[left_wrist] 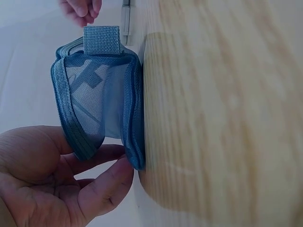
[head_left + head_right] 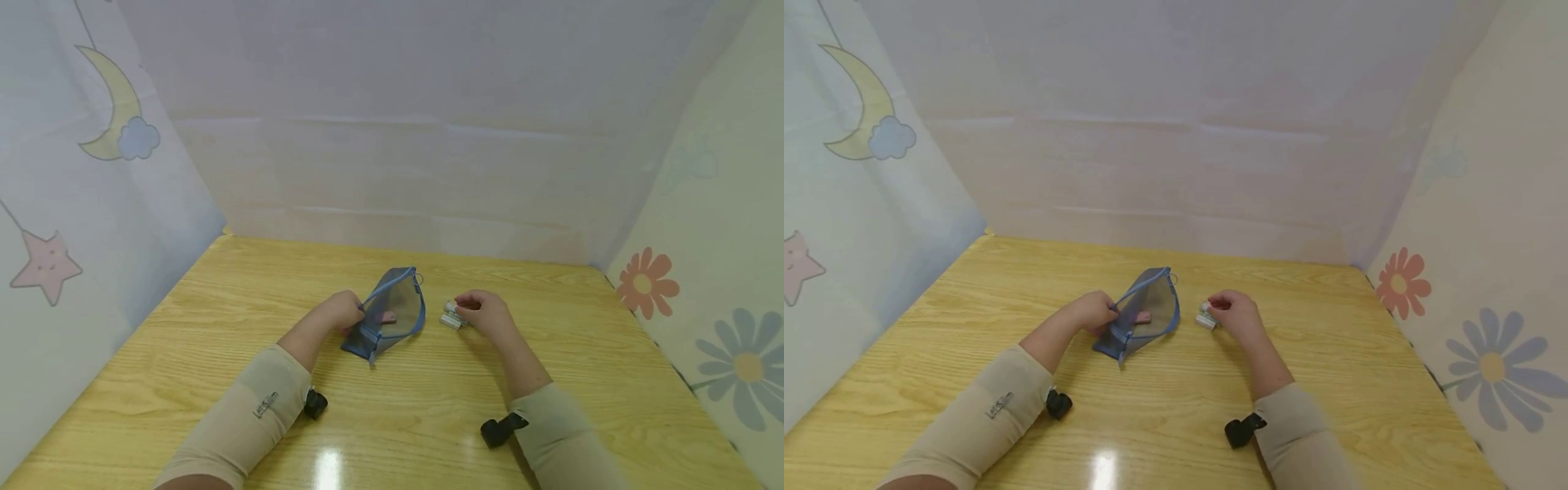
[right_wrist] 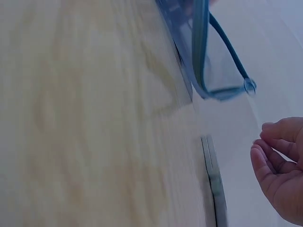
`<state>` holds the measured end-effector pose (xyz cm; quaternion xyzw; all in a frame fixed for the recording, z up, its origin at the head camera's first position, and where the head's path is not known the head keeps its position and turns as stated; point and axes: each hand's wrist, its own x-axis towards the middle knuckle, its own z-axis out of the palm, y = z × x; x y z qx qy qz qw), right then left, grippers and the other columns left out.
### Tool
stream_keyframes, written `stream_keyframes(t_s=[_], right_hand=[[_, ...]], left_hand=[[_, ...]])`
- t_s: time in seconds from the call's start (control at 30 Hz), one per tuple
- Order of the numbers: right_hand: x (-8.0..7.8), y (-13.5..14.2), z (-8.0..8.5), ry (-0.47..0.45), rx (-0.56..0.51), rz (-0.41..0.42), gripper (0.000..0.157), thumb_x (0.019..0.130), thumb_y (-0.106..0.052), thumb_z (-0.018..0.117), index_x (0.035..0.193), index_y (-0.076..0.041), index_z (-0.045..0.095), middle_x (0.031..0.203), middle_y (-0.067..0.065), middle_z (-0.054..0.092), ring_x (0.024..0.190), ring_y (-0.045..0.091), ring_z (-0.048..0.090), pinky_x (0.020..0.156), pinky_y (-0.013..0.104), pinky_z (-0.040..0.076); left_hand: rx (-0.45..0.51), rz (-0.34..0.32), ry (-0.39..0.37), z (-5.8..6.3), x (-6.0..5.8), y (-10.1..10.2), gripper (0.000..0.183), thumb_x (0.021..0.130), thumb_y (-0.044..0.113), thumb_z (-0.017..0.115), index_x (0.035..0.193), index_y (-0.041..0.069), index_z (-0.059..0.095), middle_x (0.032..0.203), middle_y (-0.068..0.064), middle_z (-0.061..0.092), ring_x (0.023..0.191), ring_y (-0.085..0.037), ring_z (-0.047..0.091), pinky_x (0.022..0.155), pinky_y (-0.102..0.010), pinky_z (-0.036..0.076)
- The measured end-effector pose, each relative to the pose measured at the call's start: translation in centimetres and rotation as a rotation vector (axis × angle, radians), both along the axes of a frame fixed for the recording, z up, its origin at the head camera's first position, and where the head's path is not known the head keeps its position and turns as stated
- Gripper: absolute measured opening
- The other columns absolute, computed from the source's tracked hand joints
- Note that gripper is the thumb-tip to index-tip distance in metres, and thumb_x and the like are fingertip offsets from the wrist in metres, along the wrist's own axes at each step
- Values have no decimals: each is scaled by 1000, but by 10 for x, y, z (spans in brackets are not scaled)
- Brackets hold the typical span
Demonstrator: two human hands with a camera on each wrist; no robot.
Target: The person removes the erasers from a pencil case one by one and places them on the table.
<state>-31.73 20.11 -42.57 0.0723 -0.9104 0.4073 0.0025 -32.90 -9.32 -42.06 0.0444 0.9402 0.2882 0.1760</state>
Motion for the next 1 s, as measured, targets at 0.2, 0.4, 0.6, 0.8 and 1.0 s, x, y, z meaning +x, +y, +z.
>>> stream_keyframes(t_s=[0.2, 0.4, 0.6, 0.8, 1.0], right_hand=[[3, -32, -1, 1, -34, 70, 23, 86, -14, 64, 107, -5, 64, 96, 5, 64, 90, 20, 59, 75, 31, 50], [2, -58, -4, -4, -59, 111, 22, 84, -8, 64, 106, -3, 65, 96, 6, 65, 90, 20, 60, 75, 30, 51], [-1, -73, -7, -22, -59, 126, 24, 84, -8, 64, 108, -3, 64, 98, 6, 65, 93, 21, 60, 76, 30, 51], [-5, -83, -10, -32, -12, 144, 25, 85, -9, 64, 109, -4, 64, 101, 5, 65, 95, 20, 59, 77, 31, 51], [-9, -90, -12, -41, 36, 159, 27, 85, -12, 64, 112, -6, 64, 106, 4, 64, 99, 20, 59, 80, 31, 50]], left_hand=[[-25, -18, 7, 0, -3, 1, 19, 91, 10, 50, 80, 2, 63, 61, -4, 50, 55, -16, 55, 48, -22, 42], [-43, -32, 24, 1, -2, 0, 18, 91, 10, 51, 81, 2, 64, 69, -7, 59, 58, -16, 59, 49, -23, 44], [-41, -29, 25, 0, -2, 0, 19, 91, 9, 51, 78, 2, 63, 64, -5, 55, 56, -16, 57, 47, -22, 43], [-39, -33, 17, 1, -1, 0, 18, 91, 10, 51, 79, 2, 63, 62, -4, 51, 57, -16, 58, 47, -22, 43], [-56, -46, 16, 1, 0, 0, 18, 91, 10, 51, 82, 3, 64, 63, -5, 53, 55, -15, 56, 46, -22, 41]])
